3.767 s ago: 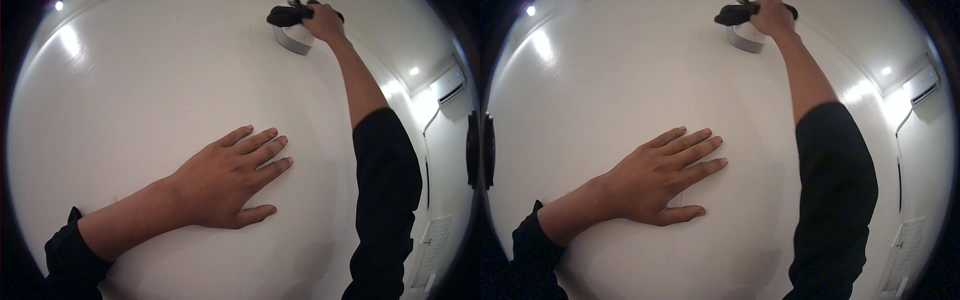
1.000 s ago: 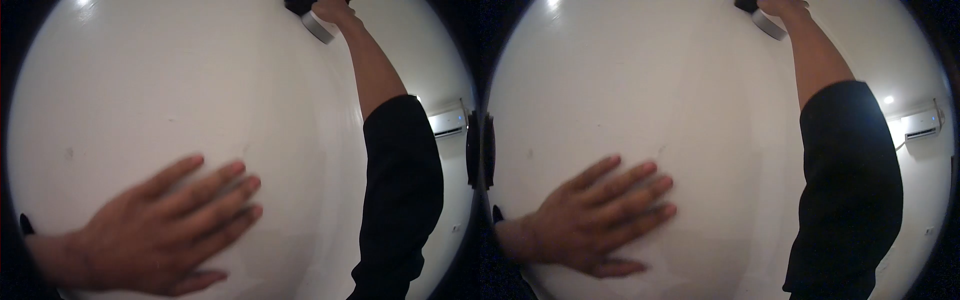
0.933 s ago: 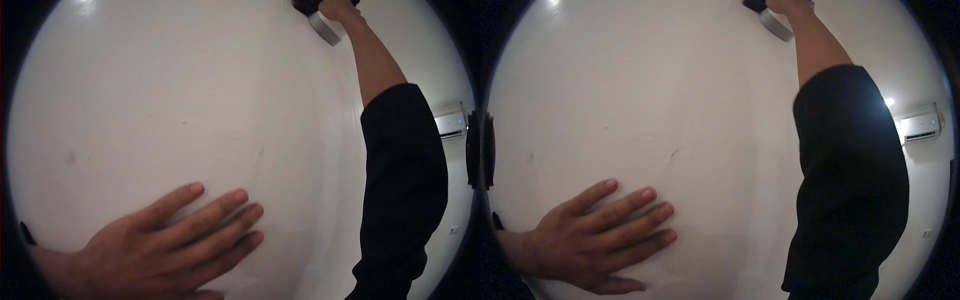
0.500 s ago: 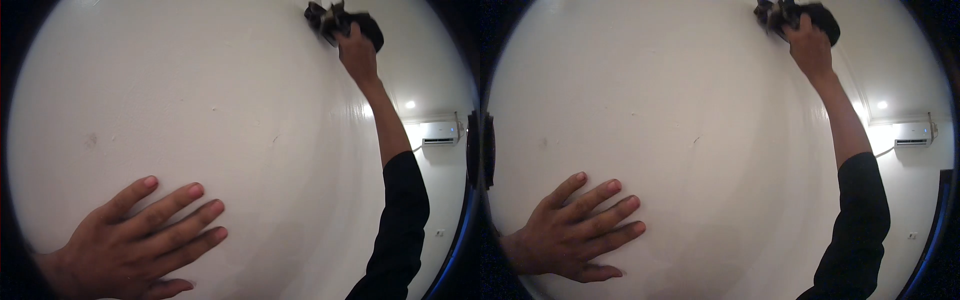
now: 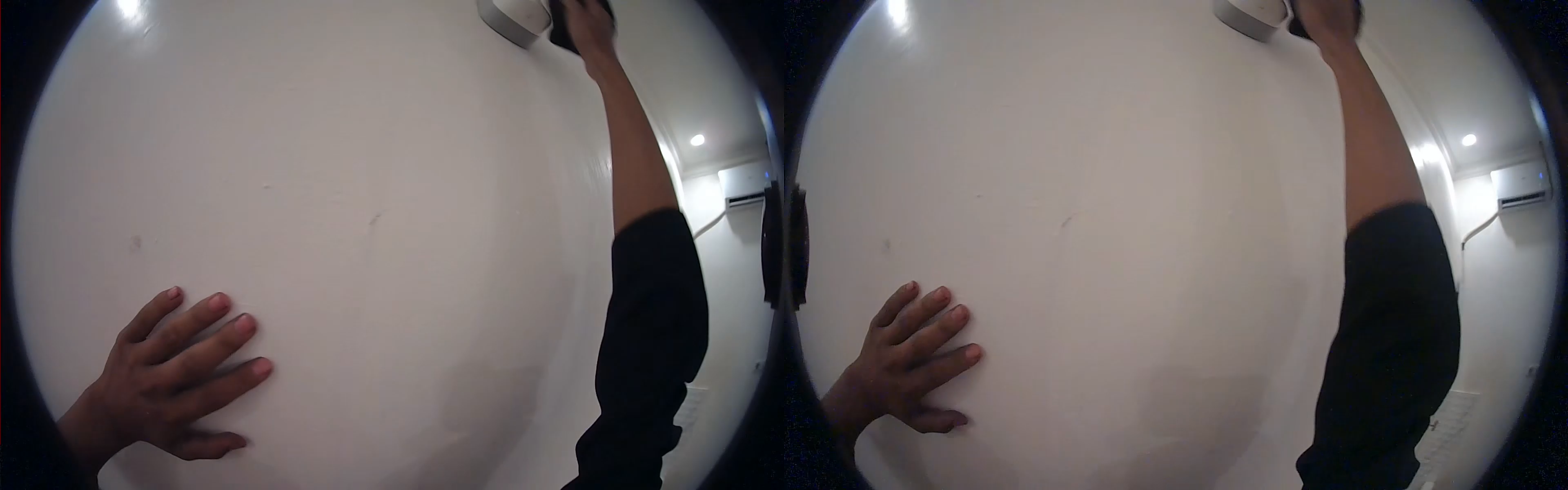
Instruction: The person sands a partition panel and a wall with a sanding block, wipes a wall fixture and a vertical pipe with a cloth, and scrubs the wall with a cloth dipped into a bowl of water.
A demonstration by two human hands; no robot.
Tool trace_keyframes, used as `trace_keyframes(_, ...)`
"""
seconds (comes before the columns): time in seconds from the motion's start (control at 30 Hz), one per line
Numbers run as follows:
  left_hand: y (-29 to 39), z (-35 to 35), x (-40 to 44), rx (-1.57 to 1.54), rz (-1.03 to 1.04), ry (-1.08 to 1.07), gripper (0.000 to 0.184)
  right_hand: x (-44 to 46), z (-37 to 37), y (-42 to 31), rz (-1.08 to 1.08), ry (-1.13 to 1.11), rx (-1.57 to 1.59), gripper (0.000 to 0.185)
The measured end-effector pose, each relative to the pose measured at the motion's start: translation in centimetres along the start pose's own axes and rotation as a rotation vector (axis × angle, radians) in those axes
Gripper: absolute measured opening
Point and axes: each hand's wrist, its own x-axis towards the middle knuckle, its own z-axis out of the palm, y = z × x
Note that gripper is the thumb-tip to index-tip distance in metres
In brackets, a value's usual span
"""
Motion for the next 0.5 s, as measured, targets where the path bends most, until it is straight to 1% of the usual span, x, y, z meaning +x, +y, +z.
trace_keyframes(0.03,0.2,0.1,-0.1,-0.005,-0.008,0.004,0.062,-0.3,0.5,-2.9,0.071,-0.18,0.016,0.046)
trace_keyframes(0.1,1.0,0.0,-0.1,-0.017,-0.034,0.016,0.063,-0.5,0.6,-5.9,0.208,-0.223,-0.145,0.047)
trace_keyframes(0.17,1.8,-0.6,0.1,0.042,-0.03,-0.008,0.064,-0.4,-0.1,-5.0,0.322,-0.286,-0.177,0.049)
trace_keyframes(0.23,2.6,-1.4,0.6,0.078,-0.043,-0.029,0.065,1.2,-0.9,-2.3,0.4,-0.369,-0.079,0.051)
trace_keyframes(0.27,3.2,-2.0,0.9,0.086,-0.056,-0.039,0.066,1.4,-0.4,0.4,0.325,-0.283,0.027,0.049)
trace_keyframes(0.37,4.8,-3.1,1.0,0.036,-0.103,-0.07,0.071,-1.1,-1.1,1.5,0.266,-0.192,0.109,0.047)
trace_keyframes(0.4,5.3,-3.2,1.0,0.005,-0.118,-0.08,0.073,-1.7,-0.9,1.3,0.202,-0.105,0.173,0.045)
trace_keyframes(0.5,6.3,-2.8,0.7,0.092,-0.125,-0.028,0.073,-1.5,-0.7,-1.2,0.118,-0.057,0.124,0.046)
